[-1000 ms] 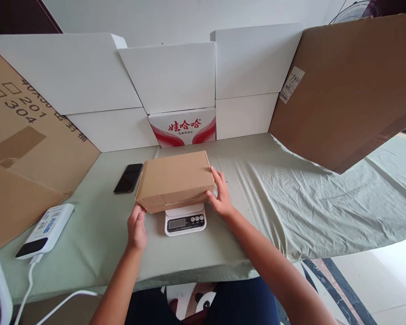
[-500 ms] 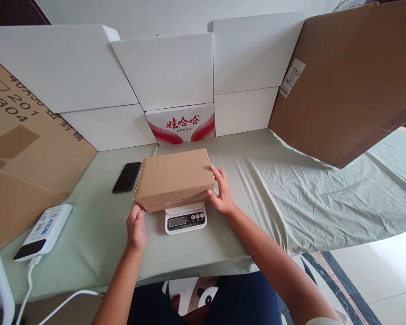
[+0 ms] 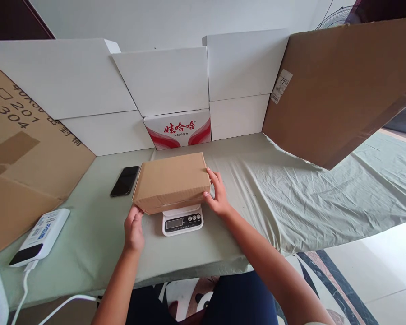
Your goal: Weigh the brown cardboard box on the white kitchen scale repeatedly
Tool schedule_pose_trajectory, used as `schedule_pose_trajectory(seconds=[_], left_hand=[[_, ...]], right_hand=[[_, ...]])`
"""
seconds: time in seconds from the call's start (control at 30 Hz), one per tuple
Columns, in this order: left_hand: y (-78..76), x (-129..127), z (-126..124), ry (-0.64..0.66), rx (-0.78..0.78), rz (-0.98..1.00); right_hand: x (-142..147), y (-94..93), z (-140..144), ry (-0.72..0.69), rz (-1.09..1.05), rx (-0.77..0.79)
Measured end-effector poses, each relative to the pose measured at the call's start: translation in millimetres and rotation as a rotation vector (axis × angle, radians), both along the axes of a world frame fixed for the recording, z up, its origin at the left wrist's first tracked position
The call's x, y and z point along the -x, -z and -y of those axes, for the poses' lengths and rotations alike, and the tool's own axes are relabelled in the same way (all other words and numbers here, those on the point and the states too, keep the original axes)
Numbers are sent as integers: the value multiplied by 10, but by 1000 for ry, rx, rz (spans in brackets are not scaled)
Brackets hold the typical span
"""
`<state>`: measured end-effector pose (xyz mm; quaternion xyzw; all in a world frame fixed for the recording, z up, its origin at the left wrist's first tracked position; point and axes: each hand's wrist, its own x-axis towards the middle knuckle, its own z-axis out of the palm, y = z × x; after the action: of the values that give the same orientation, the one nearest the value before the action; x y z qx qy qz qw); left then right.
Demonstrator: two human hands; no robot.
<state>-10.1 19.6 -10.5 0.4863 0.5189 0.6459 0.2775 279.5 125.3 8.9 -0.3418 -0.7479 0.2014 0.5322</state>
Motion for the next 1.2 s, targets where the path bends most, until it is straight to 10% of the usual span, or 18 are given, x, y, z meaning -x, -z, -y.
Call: schedule_pose_trajectory(seconds=[0.27,0.43,0.7,1.2], left_hand=[[18,22,320,-252,93,47],[80,11,638,-32,419,-343],[69,-73,574,56,447,-713],[190,-75,476,-8,401,-771]], right_hand=[[-116,-28,397,77,-73,25],[-226,-22,759,49,174,202],[-141,-122,811,-65,489,317],[-43,-39,693,-70,657,175]])
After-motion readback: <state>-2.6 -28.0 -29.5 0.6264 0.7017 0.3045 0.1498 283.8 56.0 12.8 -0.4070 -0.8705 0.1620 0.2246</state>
